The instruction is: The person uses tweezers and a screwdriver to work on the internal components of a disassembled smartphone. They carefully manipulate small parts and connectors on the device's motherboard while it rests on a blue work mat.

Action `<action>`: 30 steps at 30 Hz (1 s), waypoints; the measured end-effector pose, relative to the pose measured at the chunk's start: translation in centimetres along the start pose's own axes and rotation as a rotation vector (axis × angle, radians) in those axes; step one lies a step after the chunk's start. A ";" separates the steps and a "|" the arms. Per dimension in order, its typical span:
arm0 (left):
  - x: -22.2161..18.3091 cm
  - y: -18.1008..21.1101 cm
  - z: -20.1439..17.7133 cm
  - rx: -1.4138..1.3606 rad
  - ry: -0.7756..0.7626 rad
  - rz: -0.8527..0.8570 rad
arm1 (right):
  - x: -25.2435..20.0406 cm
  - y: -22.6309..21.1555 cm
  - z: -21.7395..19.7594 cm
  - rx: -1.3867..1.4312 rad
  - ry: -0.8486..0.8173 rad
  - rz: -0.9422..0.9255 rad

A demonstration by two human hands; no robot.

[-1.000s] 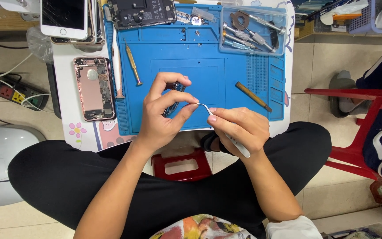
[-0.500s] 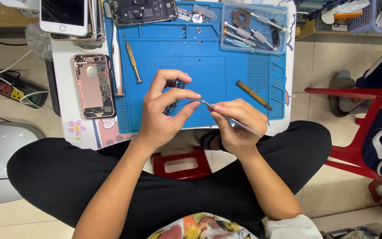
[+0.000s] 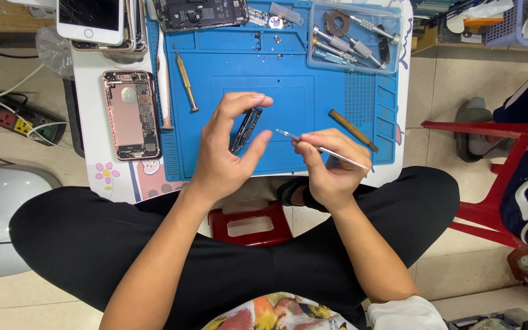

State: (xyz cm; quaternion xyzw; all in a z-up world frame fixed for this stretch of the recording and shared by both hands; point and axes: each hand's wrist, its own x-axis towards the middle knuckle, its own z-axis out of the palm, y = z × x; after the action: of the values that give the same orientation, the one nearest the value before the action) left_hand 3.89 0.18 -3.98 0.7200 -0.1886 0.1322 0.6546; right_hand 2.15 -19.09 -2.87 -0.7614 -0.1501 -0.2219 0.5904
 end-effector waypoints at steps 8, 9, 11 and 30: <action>0.6 0.0 0.5 -0.058 0.016 -0.102 | -1.3 6.0 0.6 -0.061 0.013 0.129; 0.7 -0.1 0.5 -0.061 0.007 -0.113 | -1.7 6.4 0.6 -0.073 0.012 0.164; 0.4 -1.6 0.5 -0.019 0.010 -0.132 | -2.1 6.9 0.4 -0.095 0.003 0.178; -1.3 -4.6 0.4 0.304 0.002 -0.235 | -2.8 6.2 1.1 -0.157 -0.125 0.244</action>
State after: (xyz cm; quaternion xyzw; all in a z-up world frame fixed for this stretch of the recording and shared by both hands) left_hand 4.80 0.21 -8.70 0.8276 -0.0801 0.0825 0.5494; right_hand 2.98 -19.50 -9.75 -0.8302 -0.0750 -0.1117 0.5410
